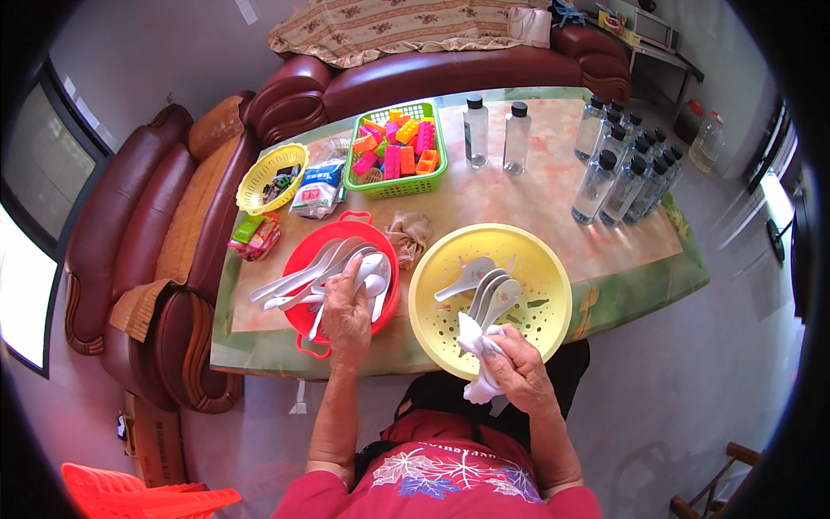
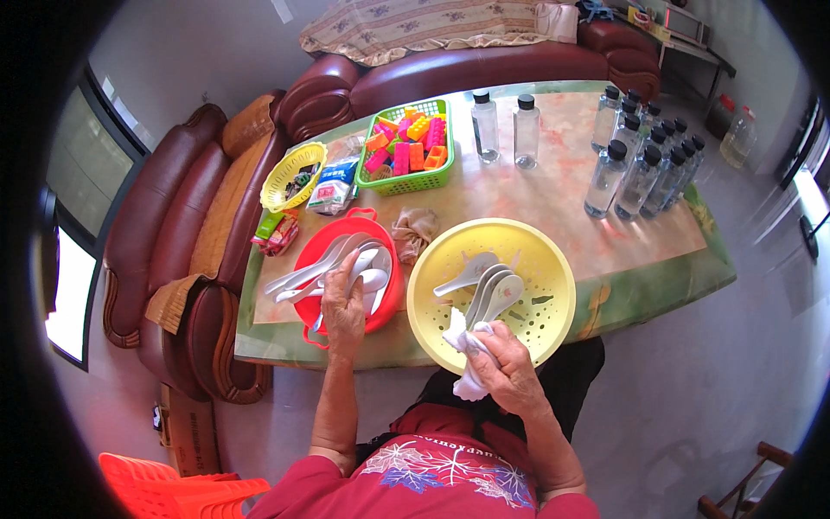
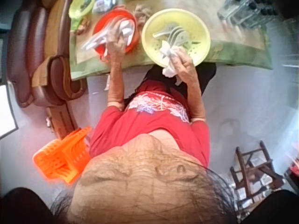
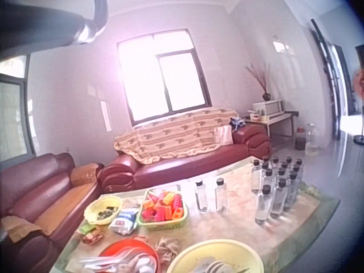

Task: The person wipes white plastic spoons with a white cloth, taking them one by one from a red basket and placing them into a yellow colander. The task is performed at a table in a living room setting.

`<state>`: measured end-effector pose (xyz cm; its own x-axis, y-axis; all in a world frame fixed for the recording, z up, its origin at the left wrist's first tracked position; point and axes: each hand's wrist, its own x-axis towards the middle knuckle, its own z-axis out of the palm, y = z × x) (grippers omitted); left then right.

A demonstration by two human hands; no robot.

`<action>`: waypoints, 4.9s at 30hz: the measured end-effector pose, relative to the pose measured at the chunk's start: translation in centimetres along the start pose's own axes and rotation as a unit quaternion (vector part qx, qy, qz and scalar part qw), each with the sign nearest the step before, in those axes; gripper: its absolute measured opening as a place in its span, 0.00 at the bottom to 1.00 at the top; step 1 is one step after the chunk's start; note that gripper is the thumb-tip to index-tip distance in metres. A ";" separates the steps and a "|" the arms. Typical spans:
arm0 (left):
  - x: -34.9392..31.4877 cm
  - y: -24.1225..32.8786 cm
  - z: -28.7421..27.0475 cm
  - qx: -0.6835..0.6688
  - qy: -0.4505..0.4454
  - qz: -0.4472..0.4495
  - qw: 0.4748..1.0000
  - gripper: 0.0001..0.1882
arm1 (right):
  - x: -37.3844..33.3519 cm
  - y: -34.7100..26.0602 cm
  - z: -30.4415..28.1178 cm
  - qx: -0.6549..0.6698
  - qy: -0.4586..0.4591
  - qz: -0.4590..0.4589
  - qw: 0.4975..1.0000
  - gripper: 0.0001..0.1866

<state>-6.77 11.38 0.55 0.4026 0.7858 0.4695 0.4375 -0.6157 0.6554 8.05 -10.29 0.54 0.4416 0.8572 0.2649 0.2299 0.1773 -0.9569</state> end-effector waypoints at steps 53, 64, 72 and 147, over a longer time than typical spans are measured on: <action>-1.9 7.1 8.9 -0.372 -0.504 -0.311 0.714 0.09 | -0.4 2.1 -3.9 0.052 0.269 0.038 0.961 0.12; -5.4 8.8 6.1 -0.471 -0.367 -0.278 0.752 0.08 | 5.0 2.4 -0.6 -0.509 0.213 -0.083 0.830 0.15; -6.2 6.9 6.3 -0.482 -0.338 -0.287 0.756 0.27 | 3.1 0.9 -0.5 -0.215 -0.013 -0.145 0.966 0.11; -7.4 9.6 6.0 -0.560 -0.439 -0.264 0.651 0.15 | 2.7 0.3 -2.5 -0.358 0.194 -0.202 0.891 0.12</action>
<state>-0.75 -0.65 -0.20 0.9532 0.2313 -0.1945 0.0398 0.5419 0.8395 11.43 -9.15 1.25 0.4320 0.5380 0.7238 0.8705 -0.0390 -0.4906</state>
